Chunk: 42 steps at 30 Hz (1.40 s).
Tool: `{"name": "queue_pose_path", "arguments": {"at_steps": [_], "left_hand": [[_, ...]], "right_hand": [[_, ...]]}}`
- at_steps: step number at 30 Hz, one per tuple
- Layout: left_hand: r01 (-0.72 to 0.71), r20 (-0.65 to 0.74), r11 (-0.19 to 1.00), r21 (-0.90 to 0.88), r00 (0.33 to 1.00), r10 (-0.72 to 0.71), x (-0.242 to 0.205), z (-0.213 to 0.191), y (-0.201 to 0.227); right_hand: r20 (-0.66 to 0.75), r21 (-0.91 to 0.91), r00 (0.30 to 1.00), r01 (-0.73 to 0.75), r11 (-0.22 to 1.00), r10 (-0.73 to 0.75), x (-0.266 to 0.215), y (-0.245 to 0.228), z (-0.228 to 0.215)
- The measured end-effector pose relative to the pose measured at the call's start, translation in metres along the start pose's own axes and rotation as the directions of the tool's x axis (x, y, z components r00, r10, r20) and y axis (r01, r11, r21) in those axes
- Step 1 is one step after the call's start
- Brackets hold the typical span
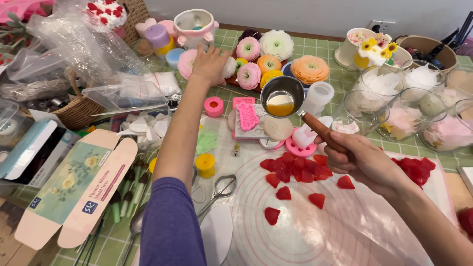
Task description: Crafting decorative candles by preparing wax, using molds, and adding colors.
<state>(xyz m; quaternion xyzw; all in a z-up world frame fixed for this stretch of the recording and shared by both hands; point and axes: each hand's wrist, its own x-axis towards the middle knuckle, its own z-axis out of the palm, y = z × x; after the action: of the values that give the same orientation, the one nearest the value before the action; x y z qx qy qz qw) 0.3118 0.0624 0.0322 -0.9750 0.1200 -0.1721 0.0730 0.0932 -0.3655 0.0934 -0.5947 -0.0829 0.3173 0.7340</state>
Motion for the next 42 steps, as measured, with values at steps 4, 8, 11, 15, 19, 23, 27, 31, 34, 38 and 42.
{"name": "queue_pose_path", "arguments": {"at_steps": [4, 8, 11, 15, 19, 23, 27, 31, 34, 38, 42], "left_hand": [[0.011, 0.055, 0.998, -0.056, 0.998, -0.008, 0.0, 0.009, -0.006], [0.039, 0.042, 0.989, -0.141, 0.999, -0.033, -0.004, 0.007, -0.005], [0.043, 0.056, 0.987, -0.153, 0.998, -0.035, -0.004, 0.003, -0.005], [0.07, 0.11, 0.984, -0.162, 0.993, -0.053, -0.002, -0.003, -0.004], [0.054, 0.064, 0.982, -0.179, 0.997, -0.043, -0.002, 0.004, -0.005], [0.074, 0.07, 0.974, -0.214, 0.996, -0.061, -0.002, 0.006, -0.005], [0.081, 0.048, 0.964, -0.253, 0.996, -0.072, -0.001, 0.012, -0.007], [0.119, 0.08, 0.954, -0.275, 0.992, -0.1, -0.002, 0.003, -0.003], [0.143, 0.113, 0.946, -0.29, 0.987, -0.115, -0.004, -0.006, 0.001], [0.101, 0.122, 0.972, -0.212, 0.99, -0.076, -0.001, 0.005, -0.005], [0.039, 0.102, 0.995, -0.096, 0.994, -0.029, -0.003, 0.002, -0.002]], "right_hand": [[-0.026, -0.001, 1.0, -0.015, 1.0, 0.015, 0.0, -0.008, 0.007], [-0.033, -0.032, 0.999, -0.011, 0.999, 0.01, 0.005, -0.016, 0.015], [-0.005, 0.006, 0.999, 0.034, 0.999, -0.034, 0.012, -0.015, 0.007], [0.01, 0.049, 0.997, 0.077, 0.996, -0.077, 0.018, -0.02, -0.001], [-0.008, 0.027, 0.998, 0.065, 0.998, -0.065, 0.021, -0.024, -0.005], [0.012, 0.015, 0.997, 0.074, 0.997, -0.074, 0.021, -0.024, -0.003], [0.021, 0.023, 0.998, 0.064, 0.998, -0.065, 0.023, -0.023, 0.002], [0.016, 0.013, 0.999, 0.052, 0.999, -0.052, 0.025, -0.024, 0.007], [0.007, 0.014, 0.999, 0.04, 0.999, -0.041, 0.025, -0.023, 0.01], [0.016, 0.018, 0.999, 0.047, 0.999, -0.047, 0.025, -0.021, 0.007], [0.017, 0.022, 0.999, 0.047, 0.999, -0.047, 0.025, -0.019, 0.007]]}}
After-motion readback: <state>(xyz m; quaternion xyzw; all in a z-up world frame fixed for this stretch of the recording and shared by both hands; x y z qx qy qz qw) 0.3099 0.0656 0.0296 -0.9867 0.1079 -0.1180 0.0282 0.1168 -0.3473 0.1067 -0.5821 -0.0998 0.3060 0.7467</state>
